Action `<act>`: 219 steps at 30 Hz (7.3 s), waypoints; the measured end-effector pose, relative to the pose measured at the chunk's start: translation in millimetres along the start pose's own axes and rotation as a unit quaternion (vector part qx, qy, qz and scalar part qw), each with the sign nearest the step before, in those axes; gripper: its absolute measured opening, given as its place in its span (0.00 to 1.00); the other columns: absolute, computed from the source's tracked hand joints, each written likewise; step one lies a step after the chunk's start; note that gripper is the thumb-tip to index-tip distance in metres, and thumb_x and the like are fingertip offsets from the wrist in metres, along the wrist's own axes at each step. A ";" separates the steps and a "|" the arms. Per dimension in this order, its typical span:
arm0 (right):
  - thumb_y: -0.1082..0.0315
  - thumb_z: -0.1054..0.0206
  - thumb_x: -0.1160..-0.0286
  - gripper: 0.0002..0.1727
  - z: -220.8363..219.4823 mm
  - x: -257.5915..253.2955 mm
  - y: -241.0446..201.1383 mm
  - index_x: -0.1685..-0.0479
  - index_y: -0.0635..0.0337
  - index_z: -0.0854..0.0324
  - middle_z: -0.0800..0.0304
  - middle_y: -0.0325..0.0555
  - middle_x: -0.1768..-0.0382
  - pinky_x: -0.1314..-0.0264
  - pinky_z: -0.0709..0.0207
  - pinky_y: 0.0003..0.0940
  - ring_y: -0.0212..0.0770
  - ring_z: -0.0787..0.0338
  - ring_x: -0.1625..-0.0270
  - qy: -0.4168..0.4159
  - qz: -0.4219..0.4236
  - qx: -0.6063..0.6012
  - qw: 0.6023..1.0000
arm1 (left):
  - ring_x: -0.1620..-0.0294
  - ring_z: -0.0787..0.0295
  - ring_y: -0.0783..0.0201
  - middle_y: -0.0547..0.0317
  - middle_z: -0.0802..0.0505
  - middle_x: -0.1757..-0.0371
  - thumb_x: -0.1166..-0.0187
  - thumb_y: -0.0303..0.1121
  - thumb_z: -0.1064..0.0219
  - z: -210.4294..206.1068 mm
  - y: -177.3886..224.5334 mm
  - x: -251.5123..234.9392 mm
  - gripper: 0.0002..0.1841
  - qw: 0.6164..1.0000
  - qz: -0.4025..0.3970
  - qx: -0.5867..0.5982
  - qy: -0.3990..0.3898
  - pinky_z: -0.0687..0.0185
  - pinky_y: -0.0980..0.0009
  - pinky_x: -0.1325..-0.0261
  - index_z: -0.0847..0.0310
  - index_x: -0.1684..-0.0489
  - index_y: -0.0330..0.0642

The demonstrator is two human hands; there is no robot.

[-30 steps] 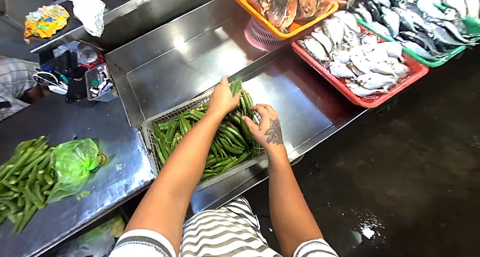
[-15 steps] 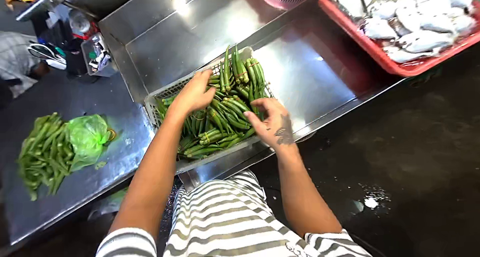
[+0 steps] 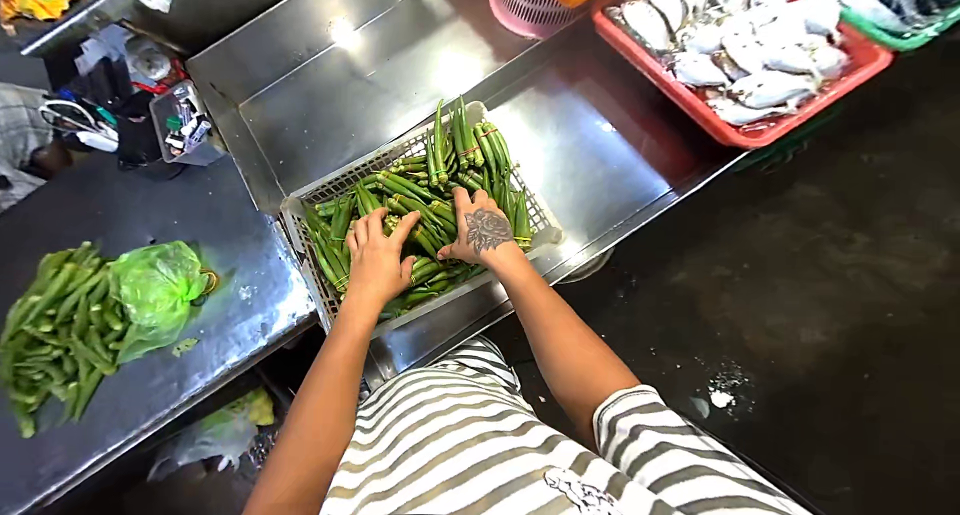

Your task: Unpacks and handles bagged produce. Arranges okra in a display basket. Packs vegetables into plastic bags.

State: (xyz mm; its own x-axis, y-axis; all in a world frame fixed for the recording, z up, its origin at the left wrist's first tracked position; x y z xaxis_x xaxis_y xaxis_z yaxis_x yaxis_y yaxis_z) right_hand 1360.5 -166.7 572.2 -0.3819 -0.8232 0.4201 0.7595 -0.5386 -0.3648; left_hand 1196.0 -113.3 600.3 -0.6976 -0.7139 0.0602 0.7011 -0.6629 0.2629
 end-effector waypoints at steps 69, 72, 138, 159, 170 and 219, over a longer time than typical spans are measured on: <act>0.48 0.26 0.28 0.27 65.0 87.2 115.7 0.35 0.55 0.15 0.12 0.51 0.51 0.49 0.18 0.46 0.47 0.12 0.50 0.356 0.031 -0.193 0.914 | 0.40 0.14 0.50 0.41 0.21 0.30 0.20 0.40 0.35 3.7 111.7 -28.9 0.27 0.946 0.100 0.295 -0.090 0.13 0.50 0.43 0.29 0.23 0.42; 0.50 0.25 0.29 0.27 67.6 83.0 106.5 0.35 0.55 0.16 0.12 0.50 0.51 0.49 0.17 0.44 0.46 0.12 0.50 0.349 0.046 -0.209 0.912 | 0.35 0.17 0.56 0.48 0.18 0.32 0.25 0.34 0.34 1.5 100.6 -53.3 0.24 0.876 0.159 0.447 -0.086 0.17 0.53 0.39 0.25 0.27 0.46; 0.64 0.29 0.27 0.29 125.4 75.8 82.4 0.23 0.50 0.26 0.07 0.40 0.63 0.74 0.15 0.31 0.34 0.11 0.73 0.319 0.093 -0.398 0.855 | 0.21 0.28 0.47 0.55 0.23 0.18 0.21 0.35 0.34 -36.3 83.0 -92.6 0.26 0.983 -0.168 0.058 -0.047 0.25 0.48 0.24 0.21 0.20 0.63; 0.42 0.35 0.21 0.29 61.6 50.3 -45.3 0.38 0.58 0.15 0.14 0.63 0.45 0.48 0.18 0.64 0.65 0.13 0.42 0.243 0.161 0.025 0.956 | 0.37 0.19 0.47 0.53 0.12 0.41 0.24 0.43 0.27 46.2 -123.8 91.0 0.14 0.985 0.118 0.102 0.078 0.21 0.44 0.36 0.09 0.47 0.49; 0.55 0.29 0.22 0.16 -39.1 40.2 -132.8 0.44 0.56 0.12 0.10 0.52 0.47 0.48 0.12 0.53 0.52 0.08 0.46 0.092 0.234 -0.030 0.967 | 0.43 0.14 0.57 0.60 0.10 0.50 0.37 0.38 0.23 -4.0 -76.3 100.2 0.16 0.990 0.004 0.096 -0.103 0.16 0.52 0.40 0.08 0.50 0.52; 0.51 0.21 0.31 0.28 108.7 55.7 -1.7 0.33 0.52 0.15 0.15 0.52 0.41 0.58 0.16 0.49 0.48 0.13 0.55 0.191 0.180 -0.189 0.946 | 0.55 0.08 0.63 0.56 0.08 0.49 0.17 0.30 0.32 40.1 -39.4 -4.2 0.12 0.701 0.193 0.684 0.051 0.09 0.63 0.52 0.22 0.40 0.42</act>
State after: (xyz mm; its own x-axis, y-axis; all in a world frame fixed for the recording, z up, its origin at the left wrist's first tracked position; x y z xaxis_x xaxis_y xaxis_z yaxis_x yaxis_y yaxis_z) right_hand 1395.1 -192.1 686.5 -0.3516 -0.9316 -0.0917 0.6617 -0.1780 -0.7284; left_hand 1165.4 -75.2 628.3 -0.4316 -0.8391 0.3311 -0.0122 0.3724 0.9280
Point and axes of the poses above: each hand's wrist, its own x-axis away from the middle knuckle, its own z-axis out of the back of the hand, y = z × x, the point moved 9 cm from there along -x, towards the middle knuckle
